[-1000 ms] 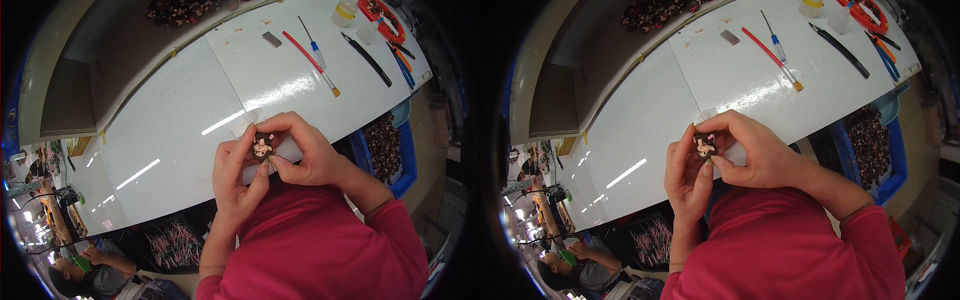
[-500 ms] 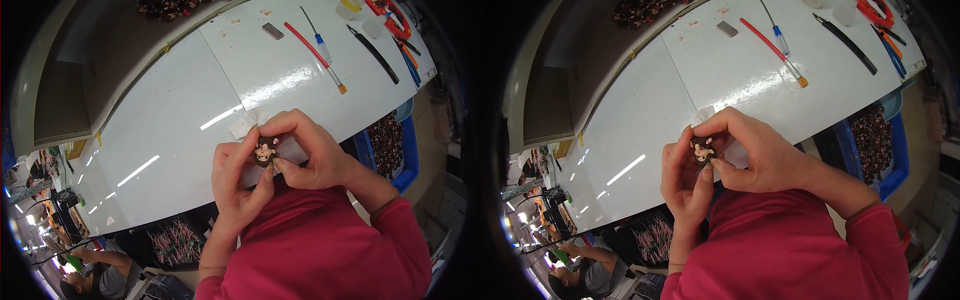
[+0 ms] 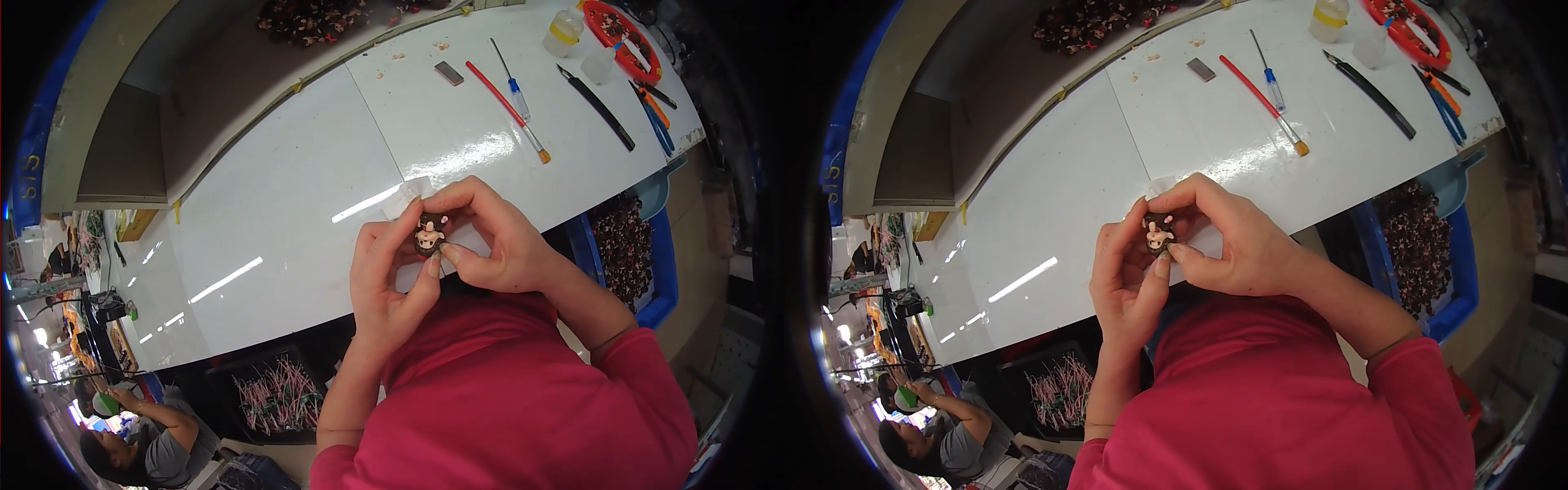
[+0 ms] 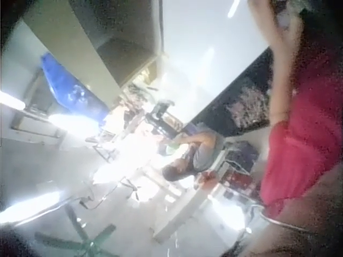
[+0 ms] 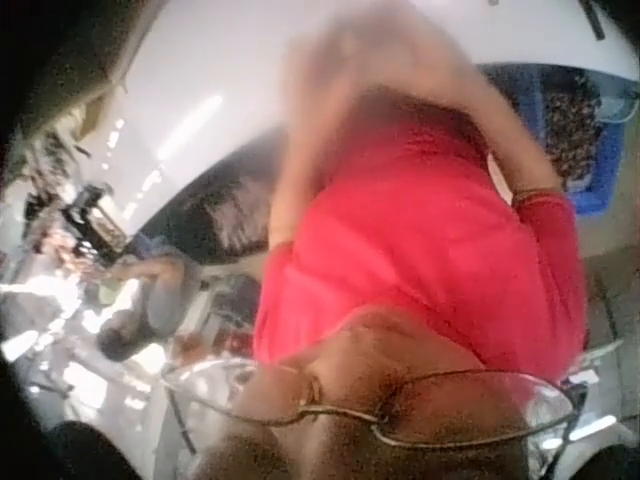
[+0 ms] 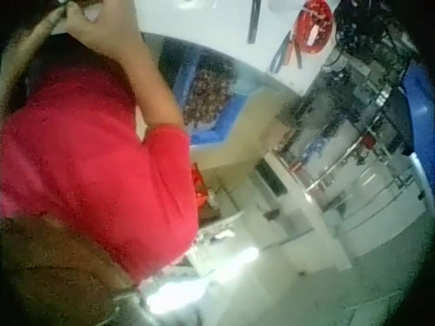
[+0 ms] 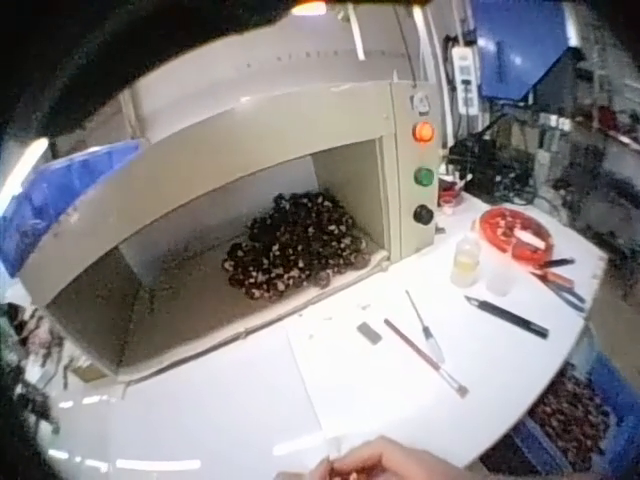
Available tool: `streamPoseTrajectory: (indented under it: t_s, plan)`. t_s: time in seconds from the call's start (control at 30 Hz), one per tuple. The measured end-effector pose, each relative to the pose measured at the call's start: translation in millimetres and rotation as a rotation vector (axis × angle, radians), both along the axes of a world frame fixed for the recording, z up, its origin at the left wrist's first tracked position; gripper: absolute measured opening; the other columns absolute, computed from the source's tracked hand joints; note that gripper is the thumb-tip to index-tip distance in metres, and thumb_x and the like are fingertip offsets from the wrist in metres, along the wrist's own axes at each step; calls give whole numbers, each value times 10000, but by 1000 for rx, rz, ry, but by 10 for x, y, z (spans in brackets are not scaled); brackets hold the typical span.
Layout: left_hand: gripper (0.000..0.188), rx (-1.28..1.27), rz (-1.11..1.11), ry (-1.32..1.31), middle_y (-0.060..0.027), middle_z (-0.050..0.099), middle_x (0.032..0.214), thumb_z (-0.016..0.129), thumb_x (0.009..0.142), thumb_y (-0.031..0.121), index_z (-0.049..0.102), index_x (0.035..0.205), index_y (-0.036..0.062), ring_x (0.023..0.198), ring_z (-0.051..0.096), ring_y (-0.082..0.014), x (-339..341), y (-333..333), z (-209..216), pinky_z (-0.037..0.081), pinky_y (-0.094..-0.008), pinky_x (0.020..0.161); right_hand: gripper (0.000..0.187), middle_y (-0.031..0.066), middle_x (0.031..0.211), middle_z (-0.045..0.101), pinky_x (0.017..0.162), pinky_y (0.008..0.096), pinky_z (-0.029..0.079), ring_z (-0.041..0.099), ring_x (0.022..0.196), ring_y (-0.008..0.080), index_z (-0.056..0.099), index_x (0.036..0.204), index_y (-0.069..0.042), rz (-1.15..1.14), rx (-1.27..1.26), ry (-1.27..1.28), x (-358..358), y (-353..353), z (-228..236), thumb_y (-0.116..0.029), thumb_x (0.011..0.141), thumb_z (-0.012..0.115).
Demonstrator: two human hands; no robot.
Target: The person assembles small character figurines by hand, joining parts with glue from a bottle at a factory workbench.
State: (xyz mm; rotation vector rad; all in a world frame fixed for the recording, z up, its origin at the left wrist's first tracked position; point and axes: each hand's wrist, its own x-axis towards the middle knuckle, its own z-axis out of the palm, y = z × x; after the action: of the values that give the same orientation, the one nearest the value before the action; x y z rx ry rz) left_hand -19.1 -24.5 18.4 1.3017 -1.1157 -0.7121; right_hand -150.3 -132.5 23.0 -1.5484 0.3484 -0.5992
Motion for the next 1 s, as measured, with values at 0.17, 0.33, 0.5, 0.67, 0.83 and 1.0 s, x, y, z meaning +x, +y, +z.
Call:
streamPoseTrajectory:
  t_s: [0.17, 0.33, 0.5, 0.67, 0.83, 1.0]
  plan:
    - [570, 15, 18, 16, -92, 479, 1031, 612, 757, -86, 496, 1304, 27, 944, 604, -173, 12, 11, -10, 529, -280, 837, 424, 70, 1053, 573, 887, 291, 468, 579, 967, 137, 476, 1194, -5, 11, -3, -14, 14, -3, -7, 13, 785, 584]
    - [563, 3, -9, -74, -85, 482, 1039, 576, 768, -108, 477, 1309, 9, 962, 595, -170, 60, 29, -29, 520, -277, 837, 422, 71, 1056, 572, 888, 291, 467, 576, 970, 133, 475, 1190, -7, 18, 21, -33, 25, 1, -40, 26, 784, 585]
    - [554, 10, -44, -98, -80, 467, 1072, 537, 785, -129, 449, 1319, -13, 1000, 590, -175, 105, 39, -53, 514, -285, 862, 414, 74, 1054, 573, 885, 289, 465, 576, 971, 135, 473, 1178, -6, 19, 0, -40, 50, -13, -42, 32, 783, 589]
    - [559, 7, -60, -87, -83, 463, 1074, 538, 780, -131, 451, 1318, -6, 1013, 586, -178, 116, 51, -52, 516, -289, 869, 413, 75, 1059, 570, 896, 293, 457, 572, 978, 136, 467, 1175, -7, 30, 0, -39, 50, -4, -39, 36, 784, 590]
    - [571, -13, -29, -39, -86, 483, 1034, 590, 753, -109, 489, 1300, 21, 955, 596, -168, 119, 53, -55, 518, -275, 835, 414, 72, 1065, 566, 909, 294, 448, 563, 988, 135, 465, 1177, -9, 32, 37, -20, 69, 25, -19, 31, 786, 594]
    - [581, -38, 2, -4, -89, 502, 1004, 642, 729, -87, 525, 1283, 44, 898, 604, -158, 99, 20, -79, 521, -266, 803, 416, 72, 1066, 563, 913, 297, 446, 559, 990, 134, 462, 1181, -8, 31, 49, -11, 57, 10, -14, 28, 789, 595]
